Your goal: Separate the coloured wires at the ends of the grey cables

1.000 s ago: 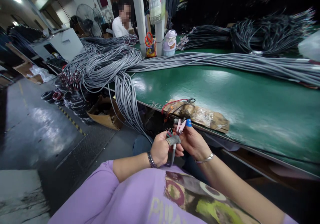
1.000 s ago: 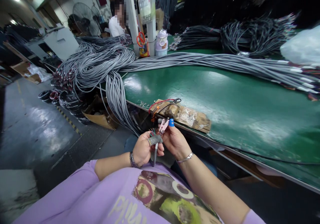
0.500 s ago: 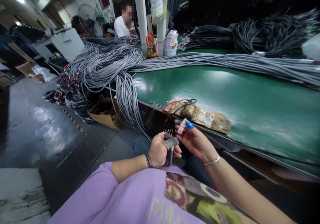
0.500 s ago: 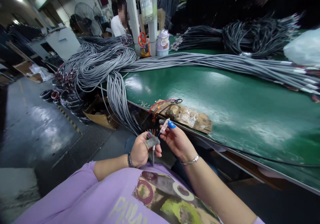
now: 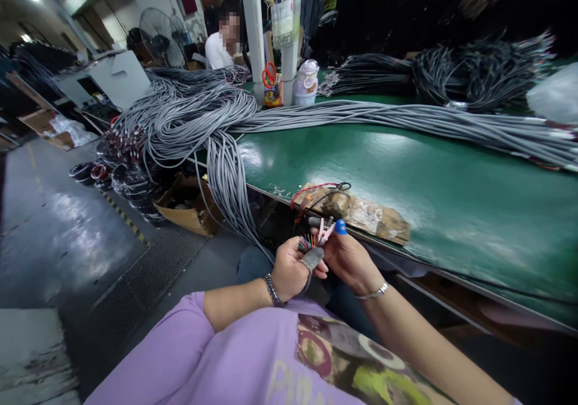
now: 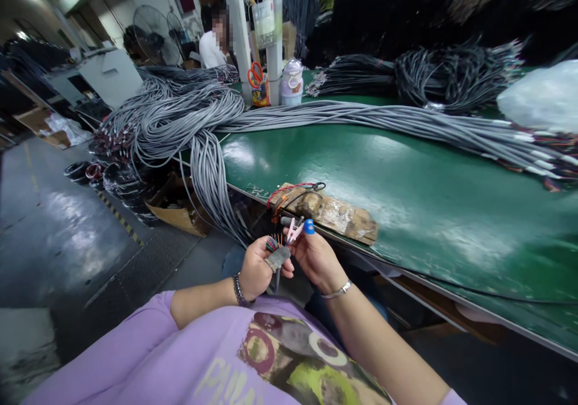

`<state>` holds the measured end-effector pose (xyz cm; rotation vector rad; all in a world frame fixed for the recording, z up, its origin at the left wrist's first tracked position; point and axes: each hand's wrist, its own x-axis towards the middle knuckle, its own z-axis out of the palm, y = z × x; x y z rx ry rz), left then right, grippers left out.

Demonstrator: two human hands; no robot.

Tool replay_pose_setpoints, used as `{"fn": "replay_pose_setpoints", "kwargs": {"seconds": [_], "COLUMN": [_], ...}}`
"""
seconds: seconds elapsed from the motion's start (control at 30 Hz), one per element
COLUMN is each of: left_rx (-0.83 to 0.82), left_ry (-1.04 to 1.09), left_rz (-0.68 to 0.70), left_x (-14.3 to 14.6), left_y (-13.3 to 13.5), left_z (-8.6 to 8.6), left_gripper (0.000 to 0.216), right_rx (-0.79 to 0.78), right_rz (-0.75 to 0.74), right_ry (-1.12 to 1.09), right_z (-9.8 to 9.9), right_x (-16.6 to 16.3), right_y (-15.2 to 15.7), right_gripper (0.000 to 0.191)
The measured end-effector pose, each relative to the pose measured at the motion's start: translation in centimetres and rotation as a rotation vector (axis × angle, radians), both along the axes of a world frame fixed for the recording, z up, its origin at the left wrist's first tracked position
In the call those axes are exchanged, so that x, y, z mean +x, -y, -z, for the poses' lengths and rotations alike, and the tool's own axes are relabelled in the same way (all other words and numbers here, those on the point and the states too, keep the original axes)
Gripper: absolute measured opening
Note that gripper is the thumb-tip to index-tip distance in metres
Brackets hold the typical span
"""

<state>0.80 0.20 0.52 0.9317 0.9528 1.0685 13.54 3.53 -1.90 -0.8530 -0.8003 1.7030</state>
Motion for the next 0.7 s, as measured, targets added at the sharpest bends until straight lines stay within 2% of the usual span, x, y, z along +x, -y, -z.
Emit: {"fn": "replay_pose_setpoints", "kwargs": {"seconds": [0.13, 0.33, 0.5, 0.7], "left_rx": [0.004, 0.001, -0.015, -0.137], "left_ry": [-0.029, -0.059, -0.054, 0.069], "left_rz": [-0.013, -0.004, 0.001, 0.070], "left_x": [-0.1, -0.2, -0.6, -1.3], "left_y": [-0.2, -0.3, 0.3, 0.5], "left_z": [0.1, 0.9, 0.4, -0.1], "left_gripper": [0.049, 0.048, 0.046, 0.045], "right_rx": [-0.068, -0.117, -0.154, -0.129], "right_rz": [-0.091, 0.094, 0.090, 0.122], "right_ry": [-0.119, -0.158, -0.185, -0.098], "right_z": [-0.4, -0.2, 0.0, -0.1], "right_x": [-0.4, -0.6, -0.2, 0.3], "right_y": [-0.3, -0.5, -0.2, -0.1], "right_gripper": [0.053, 0.042, 0.042, 0.028]}}
